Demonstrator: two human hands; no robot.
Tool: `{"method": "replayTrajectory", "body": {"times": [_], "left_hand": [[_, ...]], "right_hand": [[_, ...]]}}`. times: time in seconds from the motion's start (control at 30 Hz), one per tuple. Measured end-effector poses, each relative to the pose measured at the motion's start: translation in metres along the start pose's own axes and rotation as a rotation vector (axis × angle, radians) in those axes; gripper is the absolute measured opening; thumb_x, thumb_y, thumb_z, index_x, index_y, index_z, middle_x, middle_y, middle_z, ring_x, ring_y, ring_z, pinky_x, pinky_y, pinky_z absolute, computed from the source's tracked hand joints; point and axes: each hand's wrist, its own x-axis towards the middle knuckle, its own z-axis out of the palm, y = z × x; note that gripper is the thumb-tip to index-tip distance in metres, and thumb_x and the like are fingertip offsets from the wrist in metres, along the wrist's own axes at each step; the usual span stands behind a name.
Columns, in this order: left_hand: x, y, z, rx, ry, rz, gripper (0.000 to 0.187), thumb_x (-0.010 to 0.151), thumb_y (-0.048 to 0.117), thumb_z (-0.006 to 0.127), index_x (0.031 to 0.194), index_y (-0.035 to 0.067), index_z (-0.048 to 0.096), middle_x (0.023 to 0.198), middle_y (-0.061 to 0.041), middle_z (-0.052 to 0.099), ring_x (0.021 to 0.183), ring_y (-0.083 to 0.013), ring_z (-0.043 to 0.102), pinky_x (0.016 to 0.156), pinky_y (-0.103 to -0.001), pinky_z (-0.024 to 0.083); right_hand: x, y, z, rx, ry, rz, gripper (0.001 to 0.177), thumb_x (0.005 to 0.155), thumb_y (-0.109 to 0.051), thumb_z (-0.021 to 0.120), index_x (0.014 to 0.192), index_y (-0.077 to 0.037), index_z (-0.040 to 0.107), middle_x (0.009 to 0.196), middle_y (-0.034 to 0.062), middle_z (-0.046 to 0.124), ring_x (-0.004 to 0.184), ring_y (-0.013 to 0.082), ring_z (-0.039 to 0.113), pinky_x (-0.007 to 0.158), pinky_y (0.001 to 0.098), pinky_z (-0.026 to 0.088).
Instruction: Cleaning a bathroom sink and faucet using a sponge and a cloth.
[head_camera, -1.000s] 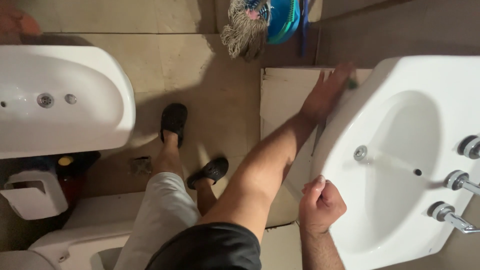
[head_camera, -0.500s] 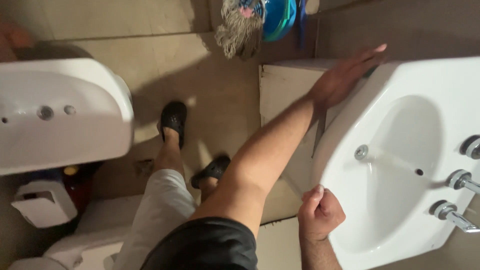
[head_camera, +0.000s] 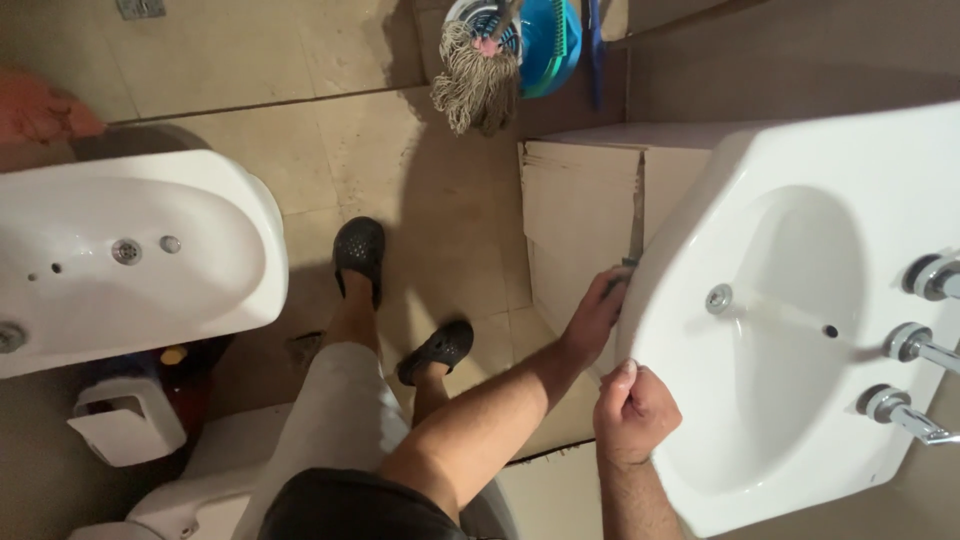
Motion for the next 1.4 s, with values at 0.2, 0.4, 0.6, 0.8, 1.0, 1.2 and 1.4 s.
{"method": "replayTrajectory", "body": {"times": [0.2, 0.4, 0.6, 0.8, 1.0, 1.2, 1.4], "left_hand": [[0.094, 0.104, 0.052, 0.364, -0.375, 0.756, 0.051, 0.111, 0.036, 0.054, 0.158, 0.016, 0.045, 0.167, -0.007, 0.044, 0.161, -0.0211, 0.038, 0.139, -0.043, 0.026], [0.039, 0.110, 0.080, 0.643, -0.114, 0.844, 0.069, 0.094, 0.025, 0.078, 0.155, 0.034, 0.046, 0.156, -0.013, 0.044, 0.143, -0.0299, 0.056, 0.110, -0.032, 0.061], [-0.057, 0.021, 0.022, 0.289, -0.053, 0.314, 0.094, 0.085, 0.035, 0.069, 0.161, 0.016, 0.018, 0.163, -0.017, 0.022, 0.144, -0.0362, 0.040, 0.110, -0.052, 0.048], [-0.131, -0.098, 0.014, 0.275, -0.034, 0.318, 0.110, 0.072, 0.034, 0.078, 0.156, 0.006, 0.013, 0.150, -0.017, 0.031, 0.140, -0.0299, 0.036, 0.118, -0.045, 0.035], [-0.195, -0.120, 0.071, 0.074, 0.047, -0.219, 0.079, 0.076, 0.024, 0.072, 0.148, 0.013, 0.040, 0.143, -0.008, 0.059, 0.130, -0.0245, 0.056, 0.111, -0.037, 0.049], [-0.214, -0.136, 0.116, -0.060, 0.230, -0.495, 0.045, 0.083, 0.003, 0.066, 0.128, 0.005, 0.066, 0.130, -0.005, 0.073, 0.122, -0.0220, 0.066, 0.106, -0.030, 0.052], [-0.229, -0.136, 0.083, 0.133, -0.019, -0.682, 0.033, 0.099, 0.011, 0.062, 0.129, 0.003, 0.052, 0.133, -0.011, 0.063, 0.120, -0.0242, 0.064, 0.108, -0.046, 0.056]], "right_hand": [[0.007, -0.009, -0.008, 0.050, -0.078, 0.065, 0.041, 0.097, -0.010, 0.049, 0.057, -0.012, 0.038, 0.051, -0.0017, 0.037, 0.049, 0.0164, 0.034, 0.050, 0.0344, 0.025], [-0.015, 0.022, -0.004, 0.168, -0.122, 0.039, 0.041, 0.104, -0.020, 0.054, 0.065, -0.007, 0.061, 0.060, 0.0165, 0.060, 0.065, 0.0439, 0.065, 0.063, 0.0523, 0.049], [-0.097, 0.012, -0.036, 0.575, -0.389, -0.018, 0.047, 0.103, -0.021, 0.048, 0.059, -0.017, 0.063, 0.058, -0.0019, 0.064, 0.051, 0.0143, 0.063, 0.056, 0.0313, 0.047], [-0.199, 0.063, -0.055, 0.696, -0.442, 0.115, 0.051, 0.102, -0.027, 0.044, 0.057, -0.011, 0.062, 0.056, 0.0009, 0.068, 0.050, 0.0151, 0.065, 0.052, 0.0284, 0.050], [-0.326, 0.184, -0.049, 0.277, -0.438, 0.653, 0.075, 0.109, -0.041, 0.008, 0.060, -0.015, 0.058, 0.059, 0.0037, 0.064, 0.061, 0.0243, 0.057, 0.067, 0.0419, 0.042], [-0.209, 0.133, -0.107, 1.390, 0.241, 1.547, 0.098, 0.089, -0.079, 0.016, 0.155, -0.011, 0.042, 0.155, 0.0129, 0.047, 0.144, 0.0332, 0.046, 0.114, 0.0477, 0.040], [-0.210, 0.169, -0.112, 2.004, 0.330, 1.292, 0.083, 0.105, -0.077, 0.028, 0.140, -0.006, 0.054, 0.136, 0.0146, 0.063, 0.135, 0.0318, 0.053, 0.120, 0.0473, 0.034]]}}
